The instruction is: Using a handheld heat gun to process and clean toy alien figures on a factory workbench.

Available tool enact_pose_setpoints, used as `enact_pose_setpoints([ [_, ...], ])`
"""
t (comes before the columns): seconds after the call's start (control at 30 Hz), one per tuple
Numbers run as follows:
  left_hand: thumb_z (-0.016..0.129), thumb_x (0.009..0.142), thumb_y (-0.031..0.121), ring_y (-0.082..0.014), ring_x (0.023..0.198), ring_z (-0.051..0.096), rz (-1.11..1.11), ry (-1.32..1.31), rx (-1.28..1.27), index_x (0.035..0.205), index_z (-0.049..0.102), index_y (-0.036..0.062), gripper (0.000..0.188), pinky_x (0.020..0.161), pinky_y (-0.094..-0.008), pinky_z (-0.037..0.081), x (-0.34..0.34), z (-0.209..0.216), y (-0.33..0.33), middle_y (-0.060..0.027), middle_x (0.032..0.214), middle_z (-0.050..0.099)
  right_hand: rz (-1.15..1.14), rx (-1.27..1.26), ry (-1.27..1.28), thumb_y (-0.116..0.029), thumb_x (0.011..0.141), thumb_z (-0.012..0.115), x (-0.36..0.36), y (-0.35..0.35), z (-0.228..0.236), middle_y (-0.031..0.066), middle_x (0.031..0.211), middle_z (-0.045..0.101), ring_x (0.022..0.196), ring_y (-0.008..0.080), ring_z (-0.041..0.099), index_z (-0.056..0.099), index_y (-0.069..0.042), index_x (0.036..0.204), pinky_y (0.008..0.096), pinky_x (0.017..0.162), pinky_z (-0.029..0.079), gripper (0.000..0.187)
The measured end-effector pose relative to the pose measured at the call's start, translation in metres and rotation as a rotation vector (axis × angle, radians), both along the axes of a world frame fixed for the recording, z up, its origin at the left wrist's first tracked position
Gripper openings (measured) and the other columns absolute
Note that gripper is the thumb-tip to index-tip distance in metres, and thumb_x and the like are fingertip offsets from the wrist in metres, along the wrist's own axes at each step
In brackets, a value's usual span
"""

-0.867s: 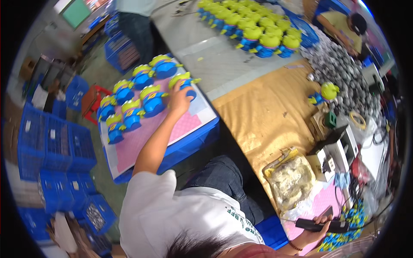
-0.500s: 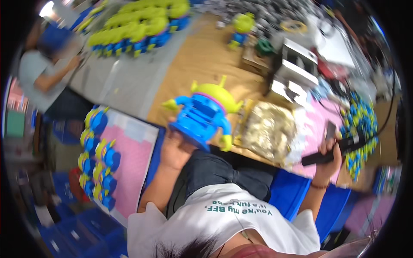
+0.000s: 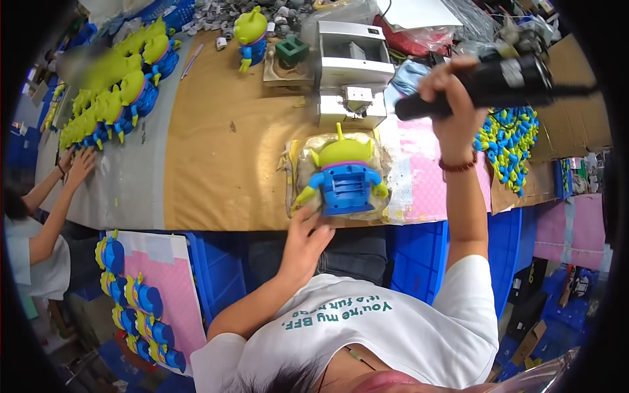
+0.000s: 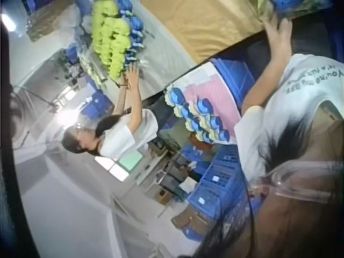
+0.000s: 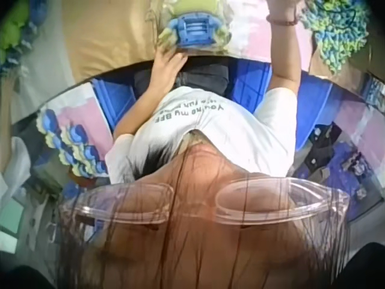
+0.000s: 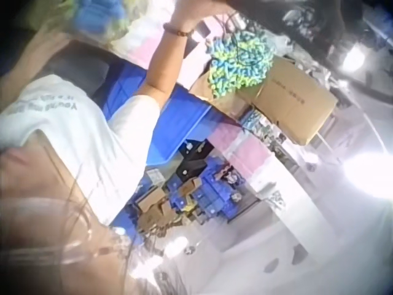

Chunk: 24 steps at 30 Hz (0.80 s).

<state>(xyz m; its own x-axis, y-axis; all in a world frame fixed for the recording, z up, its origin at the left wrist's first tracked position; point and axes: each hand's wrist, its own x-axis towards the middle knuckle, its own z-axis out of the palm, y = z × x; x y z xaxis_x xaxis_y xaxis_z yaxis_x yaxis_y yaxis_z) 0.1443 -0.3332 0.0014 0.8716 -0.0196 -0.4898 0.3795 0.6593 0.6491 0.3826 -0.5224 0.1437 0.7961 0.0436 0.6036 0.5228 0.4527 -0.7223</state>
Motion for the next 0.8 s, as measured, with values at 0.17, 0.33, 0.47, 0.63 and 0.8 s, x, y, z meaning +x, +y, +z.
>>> enact_pose_setpoints([
  [0.17, 0.069, 0.082, -0.001, -0.0360, 0.127, 0.048, -0.316, -0.713, 0.902, 0.122, 0.055, 0.0088, 0.044, 0.103, -0.0444, 0.044, -0.013, 0.019, 0.018, -0.0166, 0.139, 0.045, 0.039, -0.070, 0.063, 0.001, 0.082, 0.071, 0.040, 0.030, -0.009, 0.0077, 0.072, 0.064, 0.061, 0.0161, 0.063, 0.059, 0.004, 0.101, 0.0288, 0.060, 0.051, 0.023],
  [0.33, 0.081, 0.073, 0.018, -0.0540, 0.129, 0.038, -0.111, -1.075, 1.817, 0.122, 0.064, 0.0282, 0.053, 0.098, -0.0666, 0.036, 0.055, 0.021, -0.019, -0.0214, 0.147, 0.040, -0.004, -0.192, 0.199, -0.006, 0.086, 0.066, 0.050, 0.060, -0.024, 0.0082, 0.069, 0.059, 0.058, 0.0185, 0.059, 0.055, 0.004, 0.110, 0.0312, 0.057, 0.049, 0.028],
  [0.47, 0.075, 0.077, 0.034, -0.0573, 0.132, 0.033, -0.252, -1.039, 1.922, 0.123, 0.063, 0.0340, 0.048, 0.093, -0.0736, 0.033, 0.081, -0.015, -0.025, -0.0258, 0.151, 0.034, -0.006, -0.180, 0.337, -0.006, 0.084, 0.068, 0.044, 0.071, -0.038, 0.0073, 0.069, 0.060, 0.054, 0.0161, 0.060, 0.054, 0.005, 0.114, 0.0287, 0.053, 0.049, 0.034],
  [0.63, 0.069, 0.082, 0.031, -0.0570, 0.130, 0.037, -0.206, -1.052, 1.974, 0.122, 0.063, 0.0341, 0.040, 0.093, -0.0718, 0.035, 0.082, -0.019, -0.027, -0.0264, 0.150, 0.035, 0.033, -0.193, 0.364, -0.005, 0.084, 0.068, 0.036, 0.070, -0.035, 0.0059, 0.068, 0.060, 0.054, 0.0155, 0.059, 0.053, 0.007, 0.117, 0.0292, 0.052, 0.048, 0.038],
  [0.8, 0.068, 0.082, 0.032, -0.0563, 0.130, 0.037, -0.218, -1.045, 1.977, 0.119, 0.064, 0.0336, 0.037, 0.093, -0.0706, 0.036, 0.083, -0.016, -0.025, -0.0250, 0.148, 0.037, 0.197, -0.134, 0.271, -0.008, 0.088, 0.064, 0.006, 0.035, -0.011, 0.0066, 0.072, 0.057, 0.058, 0.0175, 0.058, 0.048, 0.007, 0.125, 0.0321, 0.058, 0.048, 0.043],
])
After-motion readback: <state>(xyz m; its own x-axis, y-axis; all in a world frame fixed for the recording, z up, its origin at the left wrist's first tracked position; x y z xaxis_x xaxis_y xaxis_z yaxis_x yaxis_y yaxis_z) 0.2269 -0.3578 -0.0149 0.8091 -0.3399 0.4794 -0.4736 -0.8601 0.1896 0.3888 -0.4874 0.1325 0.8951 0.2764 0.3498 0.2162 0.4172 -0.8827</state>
